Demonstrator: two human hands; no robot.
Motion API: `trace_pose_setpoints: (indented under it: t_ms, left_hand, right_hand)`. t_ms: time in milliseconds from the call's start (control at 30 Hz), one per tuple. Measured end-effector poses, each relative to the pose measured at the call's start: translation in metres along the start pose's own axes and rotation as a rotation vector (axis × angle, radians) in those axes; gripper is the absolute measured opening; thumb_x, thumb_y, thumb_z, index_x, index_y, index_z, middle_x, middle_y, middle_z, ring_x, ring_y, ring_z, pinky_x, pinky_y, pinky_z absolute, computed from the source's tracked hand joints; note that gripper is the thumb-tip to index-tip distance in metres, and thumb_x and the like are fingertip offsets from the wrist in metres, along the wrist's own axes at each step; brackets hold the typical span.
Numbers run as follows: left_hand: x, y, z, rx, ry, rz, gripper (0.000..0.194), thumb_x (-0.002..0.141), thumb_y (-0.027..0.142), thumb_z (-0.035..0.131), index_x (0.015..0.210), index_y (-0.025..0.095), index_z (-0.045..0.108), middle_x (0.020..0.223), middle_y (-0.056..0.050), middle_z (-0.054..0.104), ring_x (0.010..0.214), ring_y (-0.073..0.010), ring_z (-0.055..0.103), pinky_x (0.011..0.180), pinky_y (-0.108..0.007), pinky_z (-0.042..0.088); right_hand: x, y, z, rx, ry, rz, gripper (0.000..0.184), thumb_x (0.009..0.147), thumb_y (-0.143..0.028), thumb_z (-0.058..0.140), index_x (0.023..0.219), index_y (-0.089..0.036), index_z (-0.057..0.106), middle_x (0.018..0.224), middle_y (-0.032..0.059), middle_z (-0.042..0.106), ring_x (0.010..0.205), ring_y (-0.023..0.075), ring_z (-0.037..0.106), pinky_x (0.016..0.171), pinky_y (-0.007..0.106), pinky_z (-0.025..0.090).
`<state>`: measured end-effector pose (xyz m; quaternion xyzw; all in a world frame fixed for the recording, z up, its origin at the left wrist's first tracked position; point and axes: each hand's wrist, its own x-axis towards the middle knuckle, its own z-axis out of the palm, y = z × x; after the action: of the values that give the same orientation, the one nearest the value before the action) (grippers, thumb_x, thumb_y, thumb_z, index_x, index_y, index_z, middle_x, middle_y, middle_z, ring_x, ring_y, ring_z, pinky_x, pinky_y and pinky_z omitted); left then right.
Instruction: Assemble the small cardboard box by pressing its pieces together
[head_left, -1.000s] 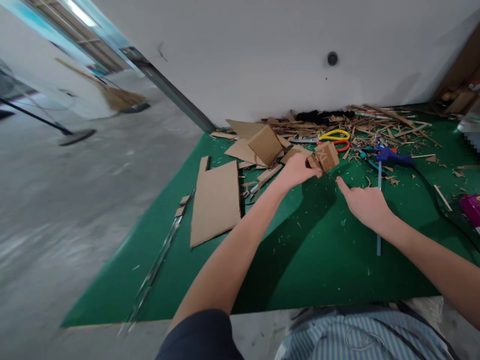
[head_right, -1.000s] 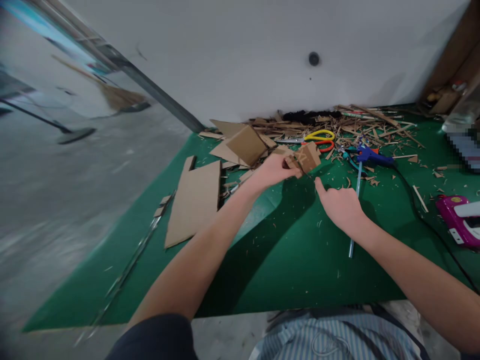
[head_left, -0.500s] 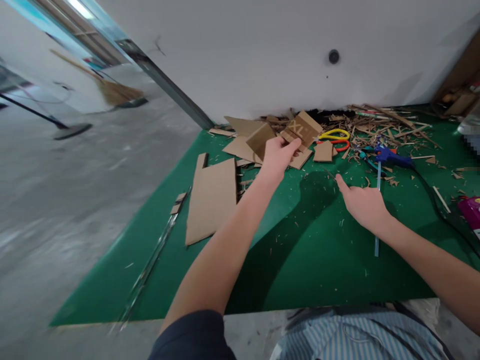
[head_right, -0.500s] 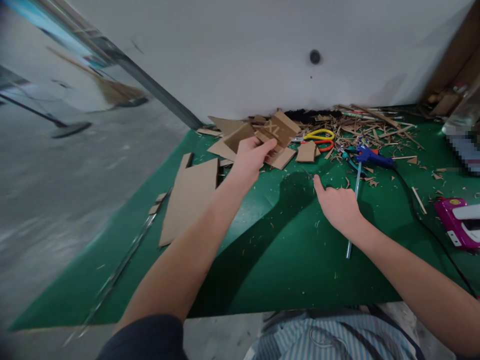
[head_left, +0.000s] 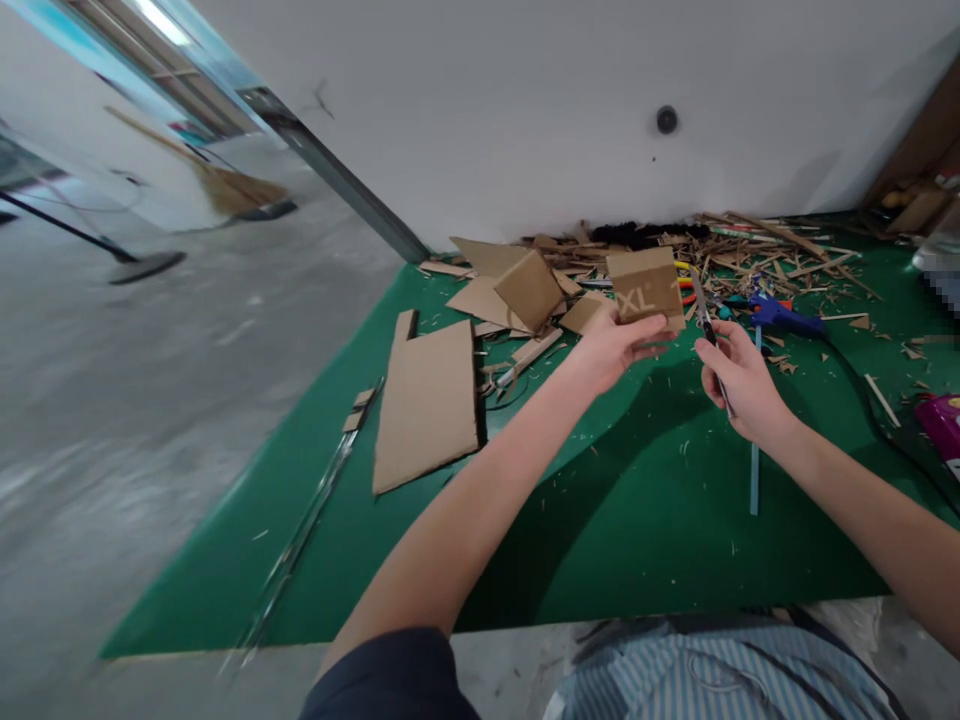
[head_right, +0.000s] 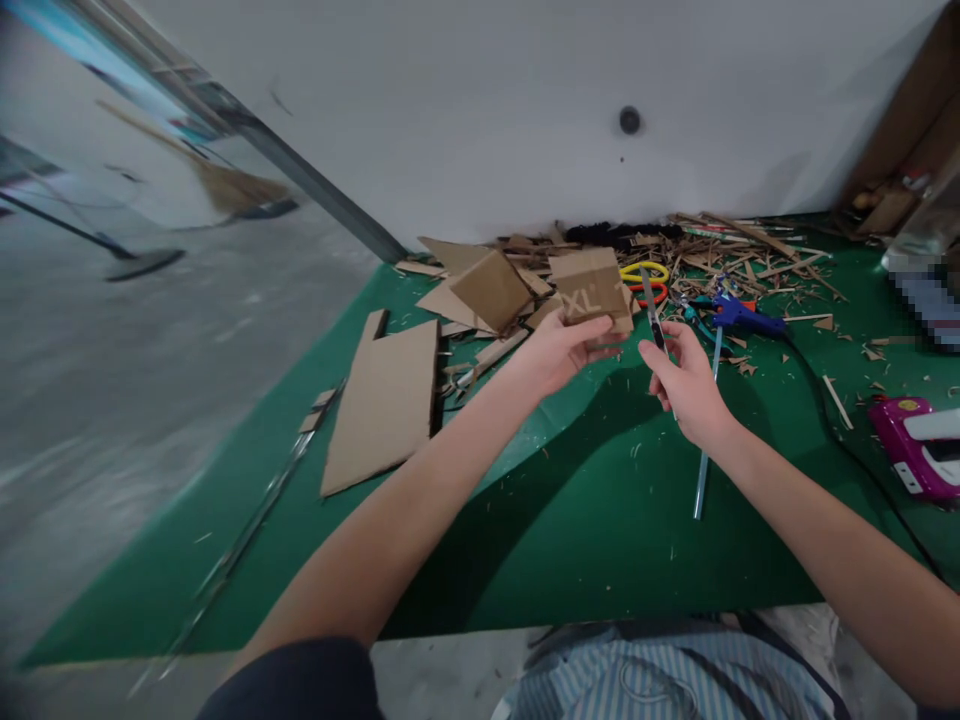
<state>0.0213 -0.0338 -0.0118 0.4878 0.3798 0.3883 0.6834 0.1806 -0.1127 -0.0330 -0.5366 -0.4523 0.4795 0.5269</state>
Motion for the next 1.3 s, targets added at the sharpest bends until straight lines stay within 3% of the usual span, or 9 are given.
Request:
trace_pose_setpoints:
  t_ms: [200, 333, 433, 633, 767, 867, 1000, 1100, 1300]
  left_hand:
    - [-0.002, -0.012, 0.01, 0.253, -0.108, -0.041, 0.049, 0.069, 0.034, 0.079, 0.11, 0.016, 0.06, 0.117, -0.014, 0.069, 0.101, -0.0227, 0.068, 0.076, -0.03, 0.054]
    - [0.002, 0.002, -0.005, 0.338, -0.03, 0.206, 0.062, 0.071, 0.035, 0.076, 0.125, 0.017, 0.051, 0.13, -0.016, 0.061, 0.11, -0.0223, 0.064, 0.085, -0.031, 0.053]
    - [0.001, 0.014, -0.016, 0.508, -0.011, 0.318, 0.073, 0.071, 0.034, 0.075, 0.135, 0.019, 0.042, 0.12, -0.013, 0.065, 0.102, -0.0207, 0.066, 0.085, -0.032, 0.052]
    - [-0.002, 0.016, -0.018, 0.833, -0.19, 0.311, 0.028, 0.075, 0.029, 0.068, 0.099, 0.018, 0.057, 0.085, -0.001, 0.064, 0.076, -0.0153, 0.061, 0.071, -0.028, 0.046]
    - [0.0, 0.006, -0.015, 1.105, -0.058, 0.354, 0.02, 0.077, 0.027, 0.065, 0.085, 0.019, 0.049, 0.08, 0.0, 0.056, 0.073, -0.0149, 0.052, 0.066, -0.028, 0.038]
    - [0.001, 0.0, -0.016, 1.203, 0.067, 0.314, 0.02, 0.079, 0.023, 0.061, 0.094, 0.019, 0.048, 0.085, -0.003, 0.057, 0.075, -0.017, 0.053, 0.066, -0.029, 0.037]
    - [0.0, -0.002, -0.016, 1.195, 0.035, 0.367, 0.034, 0.078, 0.016, 0.056, 0.111, 0.02, 0.05, 0.097, -0.006, 0.063, 0.084, -0.0198, 0.058, 0.072, -0.03, 0.041]
    - [-0.001, -0.003, -0.013, 1.199, 0.05, 0.376, 0.027, 0.079, 0.018, 0.056, 0.107, 0.019, 0.054, 0.099, -0.007, 0.066, 0.088, -0.0216, 0.06, 0.075, -0.031, 0.043]
    - [0.004, -0.009, -0.008, 1.247, 0.093, 0.336, 0.023, 0.092, 0.034, 0.05, 0.103, 0.018, 0.062, 0.094, -0.009, 0.069, 0.084, -0.0231, 0.061, 0.07, -0.03, 0.04]
  right_hand:
    - [0.004, 0.002, -0.004, -0.043, 0.063, -0.022, 0.033, 0.086, -0.043, 0.057, 0.107, -0.021, 0.046, 0.091, -0.0007, 0.058, 0.044, 0.0023, 0.036, 0.036, 0.02, 0.028]
    - [0.01, 0.003, -0.011, -0.161, 0.033, -0.075, 0.03, 0.085, -0.04, 0.058, 0.106, -0.02, 0.051, 0.095, 0.0017, 0.061, 0.044, 0.0026, 0.038, 0.037, 0.021, 0.03]
    - [0.014, 0.004, -0.015, -0.296, -0.026, -0.12, 0.031, 0.085, -0.04, 0.058, 0.107, -0.019, 0.053, 0.104, 0.0053, 0.063, 0.048, 0.0045, 0.045, 0.04, 0.021, 0.034]
    - [0.015, 0.002, -0.019, -0.47, 0.115, -0.146, 0.035, 0.092, -0.042, 0.046, 0.118, -0.019, 0.049, 0.119, 0.0129, 0.062, 0.064, 0.0116, 0.057, 0.05, 0.025, 0.042]
    - [0.011, -0.003, -0.021, -0.699, 0.189, -0.244, 0.038, 0.098, -0.038, 0.037, 0.127, -0.016, 0.046, 0.114, 0.0155, 0.065, 0.075, 0.0177, 0.062, 0.062, 0.029, 0.045]
    - [0.005, -0.006, -0.017, -0.931, 0.063, -0.222, 0.046, 0.101, -0.034, 0.026, 0.139, -0.011, 0.039, 0.093, 0.0144, 0.069, 0.07, 0.0211, 0.063, 0.062, 0.03, 0.043]
    - [-0.001, -0.005, -0.006, -1.192, -0.119, -0.146, 0.052, 0.102, -0.029, 0.019, 0.148, -0.01, 0.031, 0.082, 0.0152, 0.071, 0.064, 0.0222, 0.064, 0.06, 0.03, 0.042]
    - [-0.003, -0.003, 0.0, -1.371, -0.175, -0.132, 0.056, 0.101, -0.025, 0.02, 0.155, -0.007, 0.02, 0.082, 0.0169, 0.072, 0.066, 0.0232, 0.067, 0.06, 0.03, 0.045]
    - [-0.005, 0.0, 0.002, -1.421, -0.225, -0.163, 0.061, 0.1, -0.024, 0.022, 0.157, -0.003, 0.012, 0.077, 0.015, 0.071, 0.061, 0.0219, 0.065, 0.055, 0.029, 0.045]
